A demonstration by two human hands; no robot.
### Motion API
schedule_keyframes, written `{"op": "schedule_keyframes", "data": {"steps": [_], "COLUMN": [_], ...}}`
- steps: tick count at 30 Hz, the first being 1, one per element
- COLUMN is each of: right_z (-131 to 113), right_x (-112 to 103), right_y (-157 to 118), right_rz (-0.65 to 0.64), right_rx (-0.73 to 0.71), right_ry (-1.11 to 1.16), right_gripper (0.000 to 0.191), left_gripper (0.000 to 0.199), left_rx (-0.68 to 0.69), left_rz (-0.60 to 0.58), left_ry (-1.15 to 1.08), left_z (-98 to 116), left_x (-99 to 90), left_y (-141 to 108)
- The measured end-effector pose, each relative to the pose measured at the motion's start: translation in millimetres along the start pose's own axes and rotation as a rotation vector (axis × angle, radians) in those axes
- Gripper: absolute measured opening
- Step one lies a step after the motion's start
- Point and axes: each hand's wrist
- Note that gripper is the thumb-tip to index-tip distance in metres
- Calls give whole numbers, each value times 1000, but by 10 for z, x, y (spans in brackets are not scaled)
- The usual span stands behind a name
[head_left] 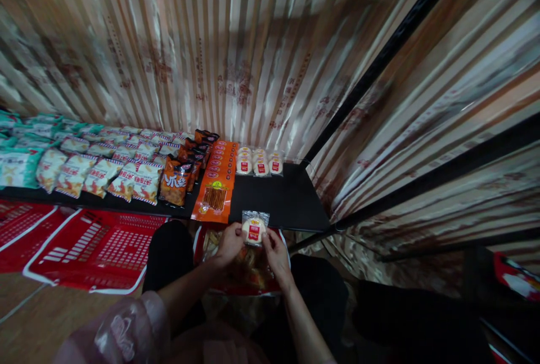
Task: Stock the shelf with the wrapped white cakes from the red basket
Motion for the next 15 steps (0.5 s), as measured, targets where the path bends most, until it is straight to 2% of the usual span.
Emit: {"op": "schedule_keyframes", "data": {"steps": [8,15], "right_z": [-43,-248], "right_x": [-37,-49], "right_y": [180,347], "right_rz": [93,94], "right_rx": [-42,48], "right_ry": [-147,-237], "right_gripper": [41,40], "left_gripper": [13,14], "left_rx": [47,37], "left_rz": [64,112], "left_ry": [183,284], "left_z": [184,298], "left_x": [-76,-86], "left_y": [43,131]}}
Point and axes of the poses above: each hand's wrist, its own y-axis towards the middle knuckle, its own x-axis out of the palm, z = x × y, and after that the axes turned 12 degrees about -z, right-handed
